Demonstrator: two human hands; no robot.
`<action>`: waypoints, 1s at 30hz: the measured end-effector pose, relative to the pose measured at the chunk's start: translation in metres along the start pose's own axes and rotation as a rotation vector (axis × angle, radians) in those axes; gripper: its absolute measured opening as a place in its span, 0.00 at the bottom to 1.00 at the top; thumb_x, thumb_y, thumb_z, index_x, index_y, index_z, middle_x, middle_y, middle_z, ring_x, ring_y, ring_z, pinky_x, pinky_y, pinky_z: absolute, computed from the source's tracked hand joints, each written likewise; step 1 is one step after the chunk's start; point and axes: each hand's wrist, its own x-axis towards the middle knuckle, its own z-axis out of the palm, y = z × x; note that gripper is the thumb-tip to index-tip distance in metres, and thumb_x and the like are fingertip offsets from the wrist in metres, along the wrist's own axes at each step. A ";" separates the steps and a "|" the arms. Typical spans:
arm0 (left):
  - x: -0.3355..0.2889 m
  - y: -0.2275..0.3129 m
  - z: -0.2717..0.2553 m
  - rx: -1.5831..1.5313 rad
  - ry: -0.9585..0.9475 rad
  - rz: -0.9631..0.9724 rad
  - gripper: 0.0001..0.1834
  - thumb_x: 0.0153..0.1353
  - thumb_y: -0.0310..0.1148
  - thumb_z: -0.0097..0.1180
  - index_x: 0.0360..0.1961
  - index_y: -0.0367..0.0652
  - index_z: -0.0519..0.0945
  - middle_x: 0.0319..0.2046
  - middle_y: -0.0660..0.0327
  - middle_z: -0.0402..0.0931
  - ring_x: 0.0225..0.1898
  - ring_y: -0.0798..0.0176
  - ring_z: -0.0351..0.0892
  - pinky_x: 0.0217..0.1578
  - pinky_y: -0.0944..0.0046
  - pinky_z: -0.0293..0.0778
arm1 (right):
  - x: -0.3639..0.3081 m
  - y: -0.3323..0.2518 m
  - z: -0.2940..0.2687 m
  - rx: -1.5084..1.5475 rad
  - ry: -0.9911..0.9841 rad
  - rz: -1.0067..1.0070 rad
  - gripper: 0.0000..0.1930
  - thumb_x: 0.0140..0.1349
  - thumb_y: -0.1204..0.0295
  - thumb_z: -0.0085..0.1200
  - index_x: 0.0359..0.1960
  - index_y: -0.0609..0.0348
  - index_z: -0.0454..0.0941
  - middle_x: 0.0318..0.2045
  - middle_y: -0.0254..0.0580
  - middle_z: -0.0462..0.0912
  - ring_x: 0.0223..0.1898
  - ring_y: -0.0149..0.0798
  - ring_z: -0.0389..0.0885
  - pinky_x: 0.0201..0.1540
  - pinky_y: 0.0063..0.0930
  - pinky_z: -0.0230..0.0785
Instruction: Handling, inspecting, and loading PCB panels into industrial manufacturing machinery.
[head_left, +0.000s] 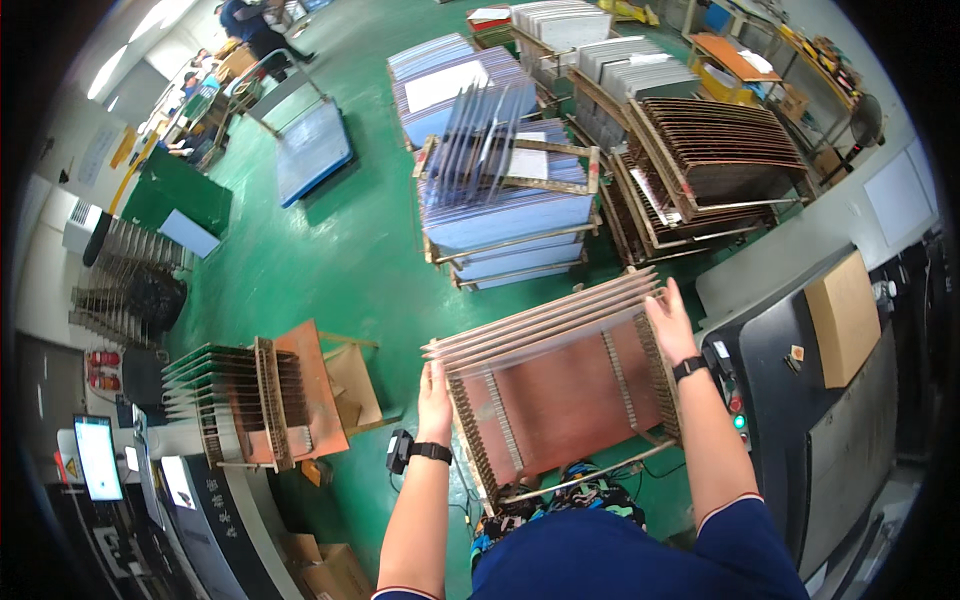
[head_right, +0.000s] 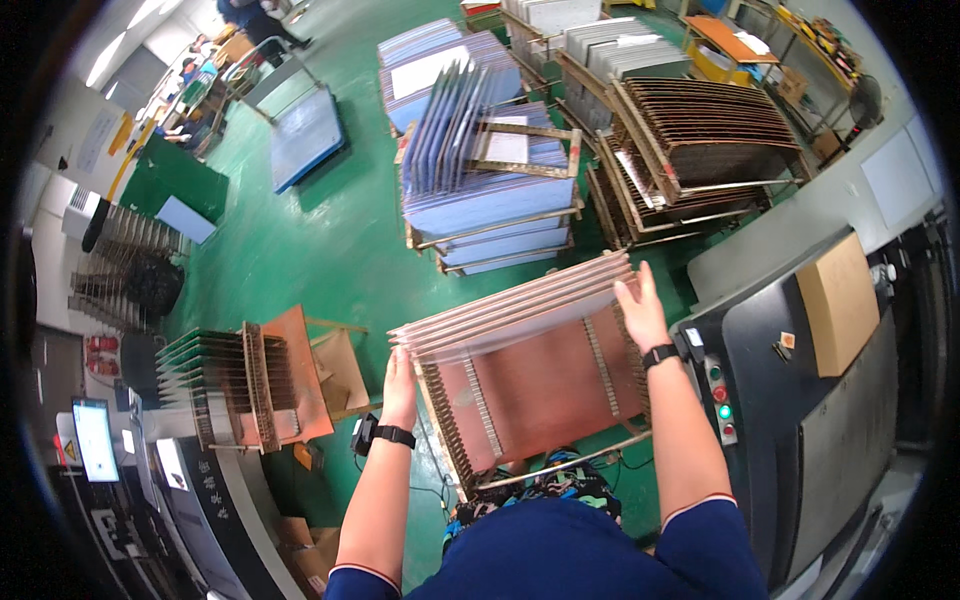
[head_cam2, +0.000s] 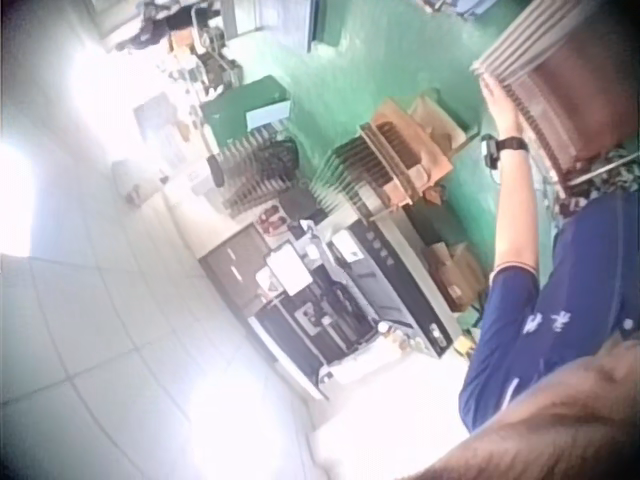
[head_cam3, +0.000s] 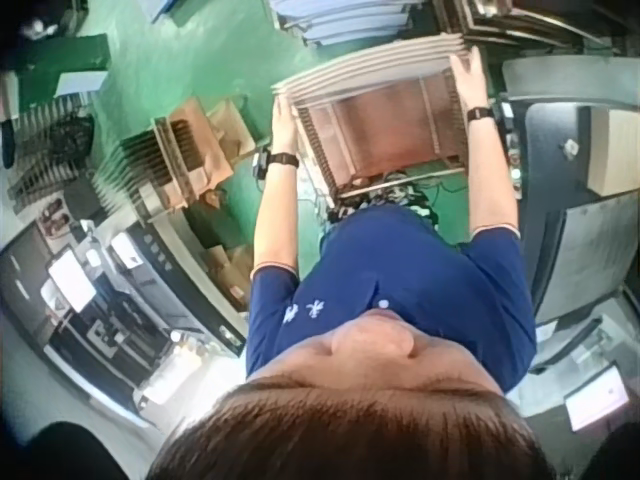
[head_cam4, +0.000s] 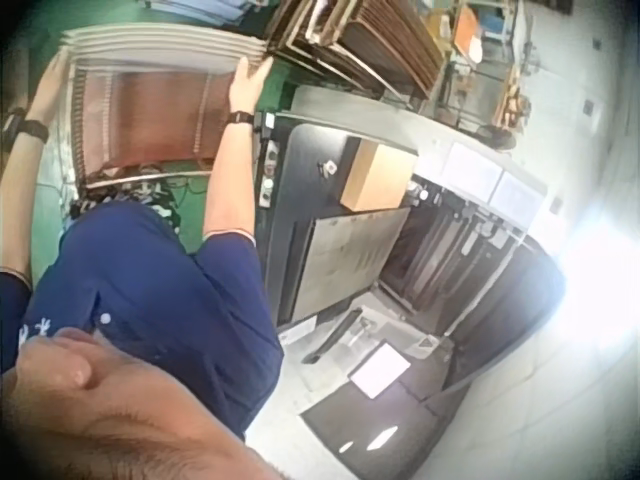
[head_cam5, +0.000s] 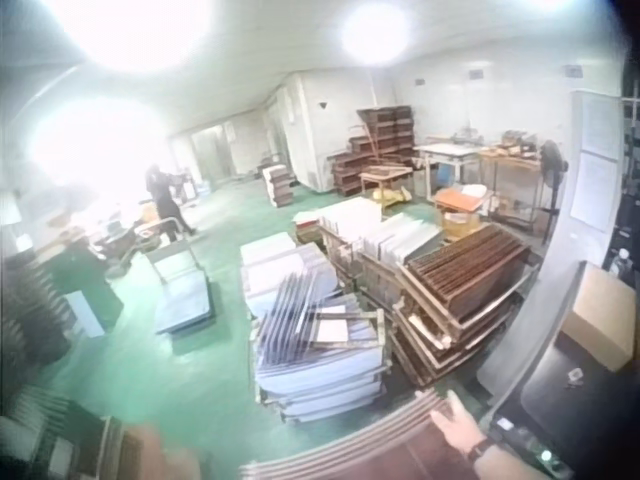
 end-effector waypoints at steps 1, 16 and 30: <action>-0.003 0.002 -0.002 0.025 -0.034 -0.010 0.34 0.65 0.51 0.37 0.64 0.39 0.50 0.63 0.57 0.54 0.64 0.63 0.50 0.62 0.63 0.47 | -0.007 -0.006 -0.001 0.038 0.031 0.043 0.34 0.61 0.67 0.50 0.65 0.62 0.46 0.61 0.58 0.56 0.60 0.42 0.62 0.60 0.31 0.55; -0.108 -0.135 0.015 0.308 -0.241 -0.109 0.15 0.63 0.39 0.48 0.41 0.37 0.75 0.32 0.60 0.78 0.34 0.68 0.75 0.37 0.69 0.71 | -0.215 -0.103 -0.168 -0.245 0.181 0.108 0.19 0.61 0.75 0.46 0.55 0.64 0.64 0.35 0.39 0.77 0.34 0.28 0.75 0.43 0.21 0.67; -0.160 -0.155 0.027 0.347 -0.634 -0.150 0.14 0.61 0.33 0.49 0.43 0.33 0.72 0.33 0.58 0.77 0.33 0.68 0.76 0.36 0.70 0.72 | -0.317 0.094 -0.078 -0.443 -0.277 0.537 0.32 0.55 0.56 0.56 0.55 0.67 0.65 0.52 0.57 0.70 0.53 0.45 0.71 0.54 0.33 0.64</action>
